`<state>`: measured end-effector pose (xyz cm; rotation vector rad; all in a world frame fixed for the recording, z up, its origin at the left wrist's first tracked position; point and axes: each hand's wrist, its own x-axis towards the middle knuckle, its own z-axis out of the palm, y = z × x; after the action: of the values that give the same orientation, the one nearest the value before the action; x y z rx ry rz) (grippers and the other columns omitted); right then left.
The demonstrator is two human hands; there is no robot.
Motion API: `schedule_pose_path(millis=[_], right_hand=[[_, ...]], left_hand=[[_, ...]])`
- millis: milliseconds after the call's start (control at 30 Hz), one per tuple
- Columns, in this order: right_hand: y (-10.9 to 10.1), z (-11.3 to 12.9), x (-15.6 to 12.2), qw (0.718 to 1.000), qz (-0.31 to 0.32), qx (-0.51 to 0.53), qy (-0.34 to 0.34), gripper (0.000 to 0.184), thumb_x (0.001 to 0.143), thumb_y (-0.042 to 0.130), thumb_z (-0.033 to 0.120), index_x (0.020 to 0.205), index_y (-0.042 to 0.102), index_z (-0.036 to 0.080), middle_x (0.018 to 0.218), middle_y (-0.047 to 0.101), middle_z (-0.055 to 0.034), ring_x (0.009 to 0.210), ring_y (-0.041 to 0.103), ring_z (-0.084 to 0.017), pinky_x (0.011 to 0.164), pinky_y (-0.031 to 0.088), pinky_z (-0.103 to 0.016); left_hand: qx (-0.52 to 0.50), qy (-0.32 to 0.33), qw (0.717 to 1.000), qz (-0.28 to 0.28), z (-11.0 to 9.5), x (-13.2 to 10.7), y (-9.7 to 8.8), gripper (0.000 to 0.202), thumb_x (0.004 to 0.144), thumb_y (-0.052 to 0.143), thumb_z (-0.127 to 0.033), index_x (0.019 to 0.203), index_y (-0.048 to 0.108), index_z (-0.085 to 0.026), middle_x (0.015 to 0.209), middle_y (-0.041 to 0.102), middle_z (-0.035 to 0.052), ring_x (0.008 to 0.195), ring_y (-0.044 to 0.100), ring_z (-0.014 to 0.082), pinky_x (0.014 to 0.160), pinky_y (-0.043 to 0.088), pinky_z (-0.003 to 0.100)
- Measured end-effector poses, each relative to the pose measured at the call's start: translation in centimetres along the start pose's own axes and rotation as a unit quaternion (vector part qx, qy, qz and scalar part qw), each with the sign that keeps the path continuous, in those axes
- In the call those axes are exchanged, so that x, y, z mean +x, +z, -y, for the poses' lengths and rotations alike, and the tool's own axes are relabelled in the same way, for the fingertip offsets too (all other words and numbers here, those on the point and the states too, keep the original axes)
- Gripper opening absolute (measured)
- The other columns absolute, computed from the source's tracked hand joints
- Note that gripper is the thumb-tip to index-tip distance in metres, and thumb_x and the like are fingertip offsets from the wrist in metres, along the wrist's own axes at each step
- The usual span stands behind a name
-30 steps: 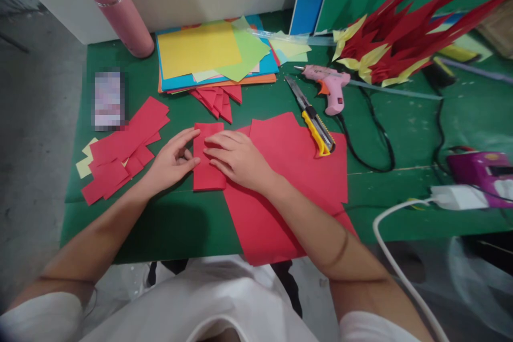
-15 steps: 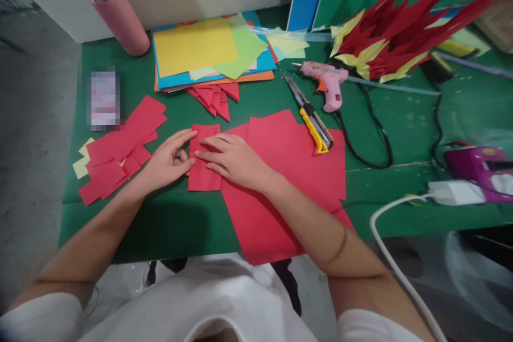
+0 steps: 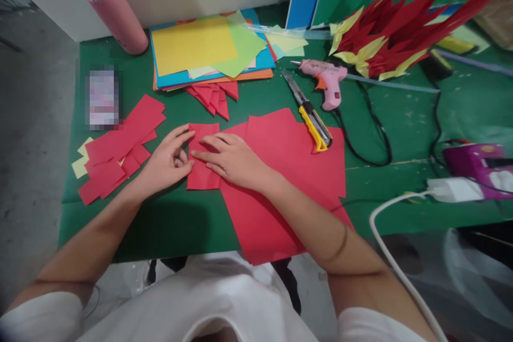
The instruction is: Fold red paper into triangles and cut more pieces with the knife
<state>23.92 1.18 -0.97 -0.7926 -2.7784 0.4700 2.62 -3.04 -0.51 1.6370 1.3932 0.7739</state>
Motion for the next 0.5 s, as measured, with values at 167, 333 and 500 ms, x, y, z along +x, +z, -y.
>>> schedule_pose_path(millis=[167, 333, 500], right_hand=[[0.06, 0.01, -0.03, 1.000, 0.001, -0.002, 0.002, 0.042, 0.102, 0.036, 0.032, 0.136, 0.060, 0.027, 0.138, 0.056, -0.0118, 0.122, 0.050, -0.028, 0.101, 0.043, -0.049], [0.20, -0.06, -0.09, 1.000, 0.001, -0.008, 0.001, 0.042, 0.102, 0.035, 0.032, 0.137, 0.058, 0.028, 0.139, 0.056, -0.0107, 0.123, 0.049, -0.028, 0.102, 0.042, -0.048], [0.38, -0.18, -0.14, 1.000, 0.000, -0.008, -0.002, 0.043, 0.102, 0.034, 0.036, 0.138, 0.057, 0.028, 0.140, 0.055, -0.0107, 0.123, 0.049, -0.028, 0.103, 0.041, -0.048]], left_hand=[[-0.025, -0.012, 1.000, 0.010, 0.33, 0.16, -0.31, 0.056, 0.080, 0.062, -0.016, 0.134, 0.055, -0.028, 0.152, 0.036, 0.0136, 0.058, 0.055, 0.0019, 0.049, 0.052, 0.020], [-0.032, -0.010, 0.999, 0.024, 0.71, 0.31, -0.30, 0.056, 0.080, 0.061, -0.018, 0.135, 0.055, -0.027, 0.152, 0.037, 0.0153, 0.060, 0.057, 0.0048, 0.050, 0.054, 0.023], [-0.017, 0.008, 0.999, 0.026, 1.02, 0.25, -0.19, 0.053, 0.084, 0.060, -0.023, 0.137, 0.053, -0.027, 0.154, 0.037, 0.0139, 0.062, 0.056, 0.0065, 0.053, 0.055, 0.025]])
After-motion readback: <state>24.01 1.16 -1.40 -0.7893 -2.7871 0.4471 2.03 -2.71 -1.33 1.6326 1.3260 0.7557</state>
